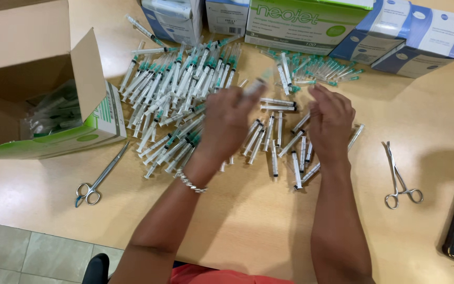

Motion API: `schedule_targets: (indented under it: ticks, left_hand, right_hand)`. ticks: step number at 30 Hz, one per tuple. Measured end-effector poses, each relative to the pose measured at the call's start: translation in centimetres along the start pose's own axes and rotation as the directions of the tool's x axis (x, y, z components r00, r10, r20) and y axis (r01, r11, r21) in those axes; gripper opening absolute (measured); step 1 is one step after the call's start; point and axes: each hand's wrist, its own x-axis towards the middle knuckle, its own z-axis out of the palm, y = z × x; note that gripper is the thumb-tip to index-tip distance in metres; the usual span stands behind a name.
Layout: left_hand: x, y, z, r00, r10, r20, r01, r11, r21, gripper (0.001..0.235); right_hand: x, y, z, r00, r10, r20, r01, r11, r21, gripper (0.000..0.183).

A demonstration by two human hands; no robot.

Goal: The person assembles syringes by picking up syringe barrels and needles from a pile on a table, attaching the needles to the barrels, and placing the completed syringes into a separate pile. The person repeats this process continuously throughout the video.

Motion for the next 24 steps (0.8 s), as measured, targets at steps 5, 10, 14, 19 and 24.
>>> schedule_targets:
  ticks: [5, 10, 14, 19, 24]
  left_hand:
    - [-1.5, -3.3, -5.0, 0.971, -0.239, -0.022, 0.232, 0.908, 0.348, 0.036]
    - [-4.8, -6.7, -4.7, 0.965, -0.236, -0.113, 0.261, 0.833, 0.488, 0.025]
    - [-3.2, -3.8, -5.9, 0.957, -0.249, -0.148, 0.288, 0.877, 0.385, 0.014]
    - [-2.9, -1.4, -2.5, 0.967, -0.243, -0.078, 0.255, 0.918, 0.304, 0.013]
    - [-3.6, 0.4, 1.1, 0.957, -0.274, 0.094, 0.220, 0.899, 0.378, 0.032]
  right_hand:
    - [-0.2, -1.4, 0.4, 0.997, -0.063, 0.052, 0.071, 0.984, -0.164, 0.030]
    - [-0.4, -2.2, 0.4, 0.941, 0.119, 0.317, -0.061, 0.981, -0.186, 0.058]
    - [-0.9, -1.5, 0.7, 0.955, 0.071, 0.286, -0.007, 0.976, -0.219, 0.057]
    - [-1.4, 1.9, 1.1, 0.983, 0.078, 0.169, -0.014, 0.937, -0.348, 0.051]
    - [-0.9, 1.7, 0.7, 0.996, 0.040, 0.085, -0.012, 0.952, -0.305, 0.036]
